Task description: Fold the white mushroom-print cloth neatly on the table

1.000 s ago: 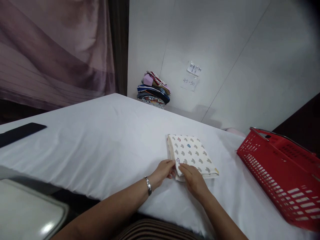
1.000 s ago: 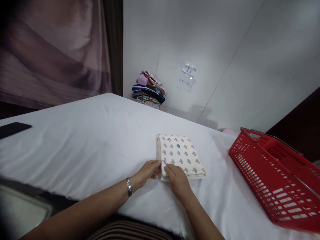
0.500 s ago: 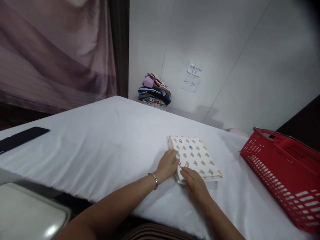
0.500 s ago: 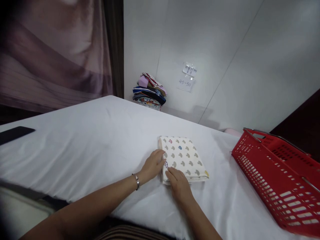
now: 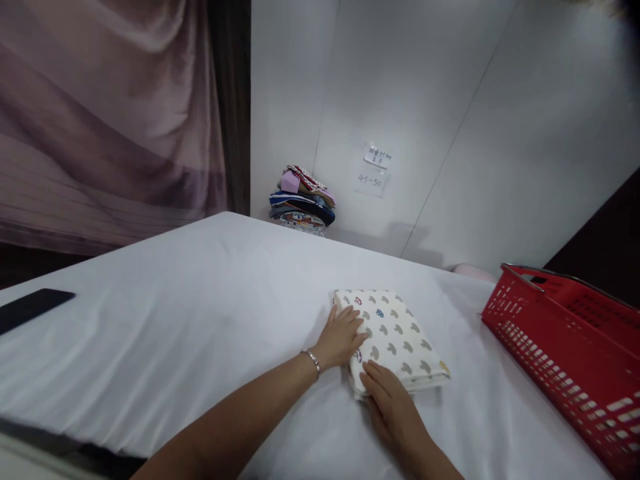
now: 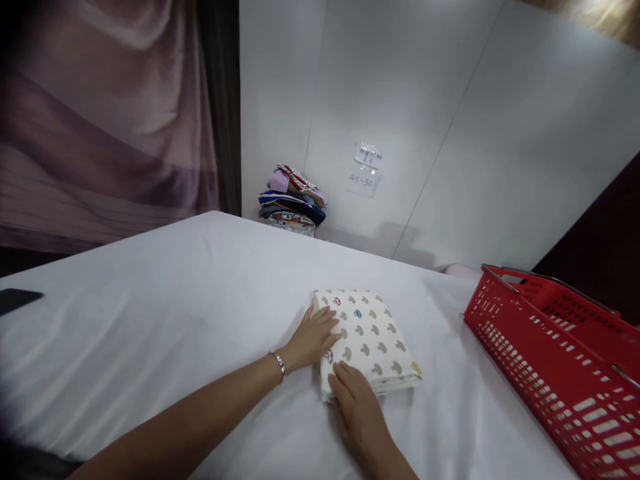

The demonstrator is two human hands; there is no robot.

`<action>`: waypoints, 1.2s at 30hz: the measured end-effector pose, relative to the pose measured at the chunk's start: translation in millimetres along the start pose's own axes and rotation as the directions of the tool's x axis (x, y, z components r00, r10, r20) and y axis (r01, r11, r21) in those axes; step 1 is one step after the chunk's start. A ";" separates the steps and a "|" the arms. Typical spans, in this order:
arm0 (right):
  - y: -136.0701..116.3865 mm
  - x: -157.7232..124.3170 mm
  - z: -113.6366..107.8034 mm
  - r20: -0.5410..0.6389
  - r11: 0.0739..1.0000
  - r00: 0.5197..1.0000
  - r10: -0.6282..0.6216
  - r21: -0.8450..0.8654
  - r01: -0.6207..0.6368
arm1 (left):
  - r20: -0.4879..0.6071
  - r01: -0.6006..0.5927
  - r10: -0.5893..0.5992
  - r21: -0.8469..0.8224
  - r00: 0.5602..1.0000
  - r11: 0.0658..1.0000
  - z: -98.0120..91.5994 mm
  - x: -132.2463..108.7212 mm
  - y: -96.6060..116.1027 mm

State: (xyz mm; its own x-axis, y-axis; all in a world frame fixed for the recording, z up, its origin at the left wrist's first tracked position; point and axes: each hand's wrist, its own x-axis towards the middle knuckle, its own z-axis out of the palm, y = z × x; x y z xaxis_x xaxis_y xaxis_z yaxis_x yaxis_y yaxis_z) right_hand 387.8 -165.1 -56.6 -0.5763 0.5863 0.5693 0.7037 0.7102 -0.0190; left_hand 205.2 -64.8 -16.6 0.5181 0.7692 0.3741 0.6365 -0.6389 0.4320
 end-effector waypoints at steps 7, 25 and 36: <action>-5.0 -5.4 3.9 0.026 0.999 0.999 0.027 -0.033 -0.026 | 0.126 0.208 -0.222 0.111 0.967 0.972 -0.1 56.2 -43.0; -15.5 3.9 -7.1 0.033 0.997 0.997 0.076 -0.008 -0.076 | 0.167 0.156 -0.198 0.239 0.966 0.959 -2.6 67.0 -25.9; 31.4 45.0 -61.9 0.028 0.955 0.955 0.295 0.023 -0.296 | 0.162 -0.035 -0.002 0.225 0.987 0.974 27.7 39.8 -18.0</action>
State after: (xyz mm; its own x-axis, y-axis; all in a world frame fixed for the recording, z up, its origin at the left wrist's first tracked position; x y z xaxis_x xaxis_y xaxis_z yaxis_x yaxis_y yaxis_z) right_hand 409.7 -140.5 19.3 -0.3546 0.7805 0.5148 0.8331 0.5137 -0.2050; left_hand 230.2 -22.3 -32.2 0.6025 0.7627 0.2351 0.7303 -0.6457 0.2231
